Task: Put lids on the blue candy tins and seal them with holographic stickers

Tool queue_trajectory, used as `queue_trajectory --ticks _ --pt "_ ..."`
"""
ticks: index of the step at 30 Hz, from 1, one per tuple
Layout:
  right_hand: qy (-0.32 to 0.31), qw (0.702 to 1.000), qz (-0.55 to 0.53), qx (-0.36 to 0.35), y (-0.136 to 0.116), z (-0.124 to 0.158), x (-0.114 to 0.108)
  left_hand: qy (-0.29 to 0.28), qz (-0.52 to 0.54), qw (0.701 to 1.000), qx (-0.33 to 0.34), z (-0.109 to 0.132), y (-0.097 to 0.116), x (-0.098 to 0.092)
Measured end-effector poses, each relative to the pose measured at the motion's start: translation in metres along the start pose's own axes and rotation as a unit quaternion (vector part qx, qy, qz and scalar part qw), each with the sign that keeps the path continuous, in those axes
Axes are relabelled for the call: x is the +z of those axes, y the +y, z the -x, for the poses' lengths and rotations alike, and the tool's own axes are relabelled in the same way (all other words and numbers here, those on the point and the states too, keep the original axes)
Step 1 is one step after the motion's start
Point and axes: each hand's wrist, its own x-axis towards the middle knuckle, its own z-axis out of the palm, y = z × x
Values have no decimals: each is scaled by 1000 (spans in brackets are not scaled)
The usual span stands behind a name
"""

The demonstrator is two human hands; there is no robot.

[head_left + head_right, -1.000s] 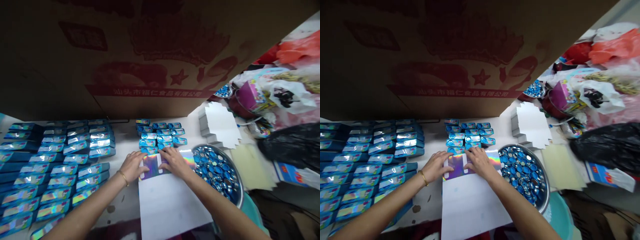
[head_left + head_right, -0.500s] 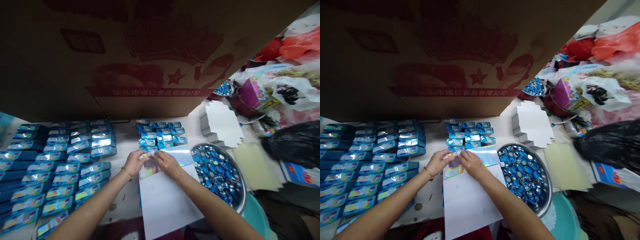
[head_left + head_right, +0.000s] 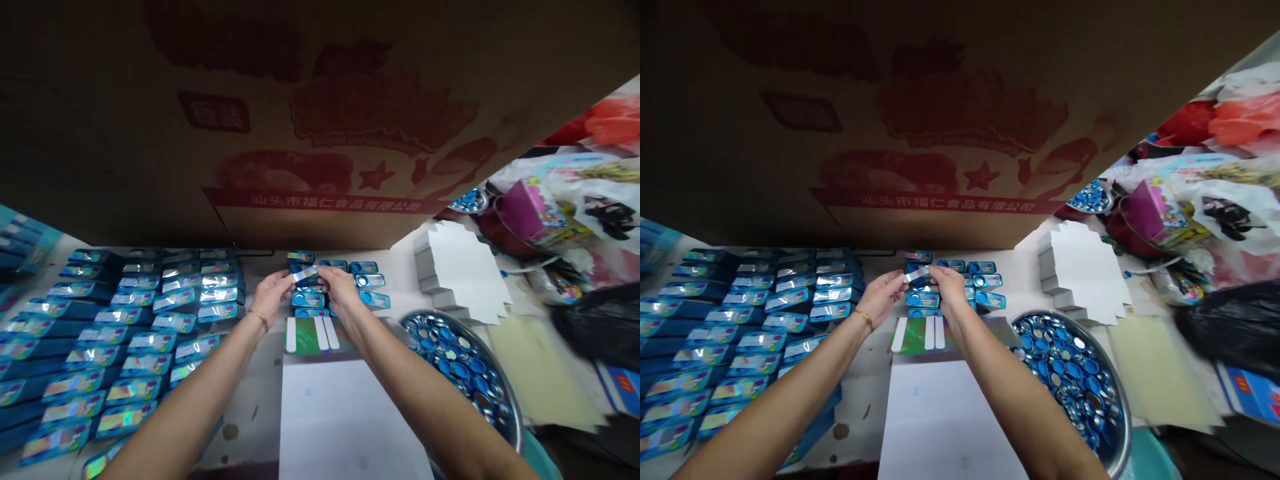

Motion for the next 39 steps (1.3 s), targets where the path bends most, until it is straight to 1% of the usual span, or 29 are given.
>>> queue_trajectory --ticks 2,6,8,10,13,15,17,19,22,25,26,28,30,32,35,39 --pt "28 999 17 -21 10 -4 3 21 -16 1000 15 -12 1 0" --pt "84 986 97 -107 22 -12 12 44 -61 997 27 -35 1 -7" --pt "106 977 134 -124 24 -14 18 47 -93 994 29 -44 2 -12" --pt "116 977 131 -124 23 -12 23 57 -115 991 34 -48 3 -16" --pt "96 983 76 -135 15 -1 28 57 -99 993 34 -46 4 -17" --pt "76 987 37 -136 10 7 28 32 -70 997 29 -40 5 -15" --pt "68 991 1 -116 8 12 27 2 -47 999 21 -35 6 -12" --pt "66 994 -21 -87 9 12 26 -4 -34 999 15 -32 6 -8" --pt "59 996 -32 -66 14 9 26 0 2 1000 11 -31 7 -3" --pt "69 993 -8 -93 21 3 26 -9 24 1000 15 -34 5 -3" --pt "80 991 16 -108 24 1 26 0 13 1000 22 -36 5 -4" --pt "109 980 89 -139 28 -3 26 34 -23 998 39 -42 2 -6" --pt "141 960 179 -162 31 -6 28 65 -63 994 63 -51 -2 -9" --pt "176 932 261 -177 33 -7 31 79 -89 989 88 -61 -6 -13" --pt "224 888 353 -192 36 -8 35 100 -128 980 112 -74 -14 -16" --pt "246 841 434 -209 44 -11 37 115 -171 972 112 -84 -28 -17"
